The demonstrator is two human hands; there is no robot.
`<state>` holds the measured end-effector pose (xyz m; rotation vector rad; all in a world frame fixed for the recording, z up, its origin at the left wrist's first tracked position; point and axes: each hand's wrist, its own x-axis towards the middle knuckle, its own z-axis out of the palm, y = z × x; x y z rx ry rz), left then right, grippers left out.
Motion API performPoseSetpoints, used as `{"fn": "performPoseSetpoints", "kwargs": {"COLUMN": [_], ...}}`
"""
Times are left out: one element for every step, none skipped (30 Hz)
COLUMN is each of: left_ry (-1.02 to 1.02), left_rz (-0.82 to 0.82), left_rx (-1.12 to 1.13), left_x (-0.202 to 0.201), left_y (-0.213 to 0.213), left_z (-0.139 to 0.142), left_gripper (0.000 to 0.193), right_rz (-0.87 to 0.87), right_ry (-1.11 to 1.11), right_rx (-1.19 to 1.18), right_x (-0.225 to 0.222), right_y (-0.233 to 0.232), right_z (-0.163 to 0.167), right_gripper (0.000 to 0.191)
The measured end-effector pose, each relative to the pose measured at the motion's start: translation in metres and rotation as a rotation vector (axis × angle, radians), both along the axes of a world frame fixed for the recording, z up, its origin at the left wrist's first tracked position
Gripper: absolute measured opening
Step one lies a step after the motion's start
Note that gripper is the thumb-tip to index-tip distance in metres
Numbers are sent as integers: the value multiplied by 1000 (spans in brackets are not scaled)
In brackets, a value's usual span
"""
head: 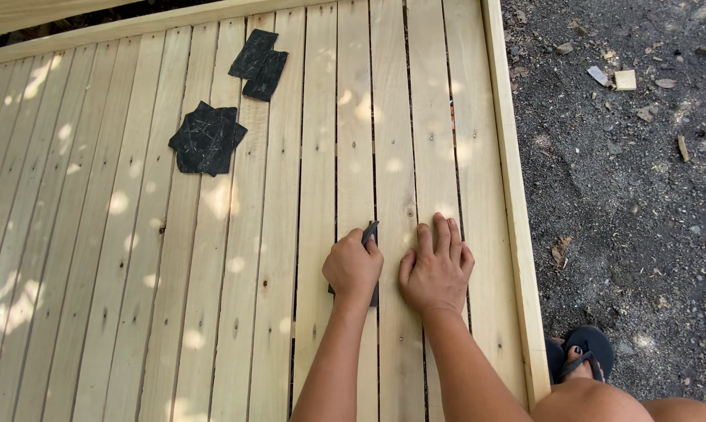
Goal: The person sands the wooden slats of an outdoor bench using sheets of sandpaper, rubbing the paper back and forth across the planks by hand. They reposition the sandpaper and work across different sections of the bench seat throughout the clip.
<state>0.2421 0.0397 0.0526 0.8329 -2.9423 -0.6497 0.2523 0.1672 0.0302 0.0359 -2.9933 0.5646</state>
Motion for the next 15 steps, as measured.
{"fn": "performPoseSetpoints", "kwargs": {"left_ry": [-8,-15,-25,-38,-46,-50,-104,-166,-204,-236,-247,-260,-274,-284,-294], "left_rz": [-1,-3,-3,-2,-1,-5,38,81,156,236,260,287,315,359,399], "left_rx": [5,9,14,21,23,22,38,56,96,140,166,190,214,252,289], "left_x": [-12,-22,-24,-23,-16,-3,16,35,49,58,65,73,79,87,95], "left_y": [-1,-2,-3,-3,-4,-5,-5,-5,-11,-19,-24,-31,-39,-49,-59], "left_z": [0,-1,-1,-2,-3,-3,-2,-1,1,4,8,13,18,24,30], "left_gripper": [21,20,19,19,20,20,22,24,28,32,32,33,33,34,35], "right_rz": [-1,-3,-3,-1,0,-4,-4,-4,-4,-8,-4,3,6,4,-1], "right_ry": [8,16,22,9,1,-4,14,22,30,26,26,22,14,4,-7], "right_rx": [-4,-8,-12,-3,2,5,5,8,13,23,34,42,36,28,20], "right_x": [0,0,0,0,0,-1,0,-1,-1,0,0,0,0,1,1], "right_y": [0,0,0,0,0,0,0,0,0,0,0,0,0,0,1], "right_z": [0,0,-1,-1,-1,-1,-1,-2,-2,-2,-2,-2,-2,-2,-2], "right_gripper": [51,51,51,51,51,51,51,51,51,50,50,50,50,51,51]}}
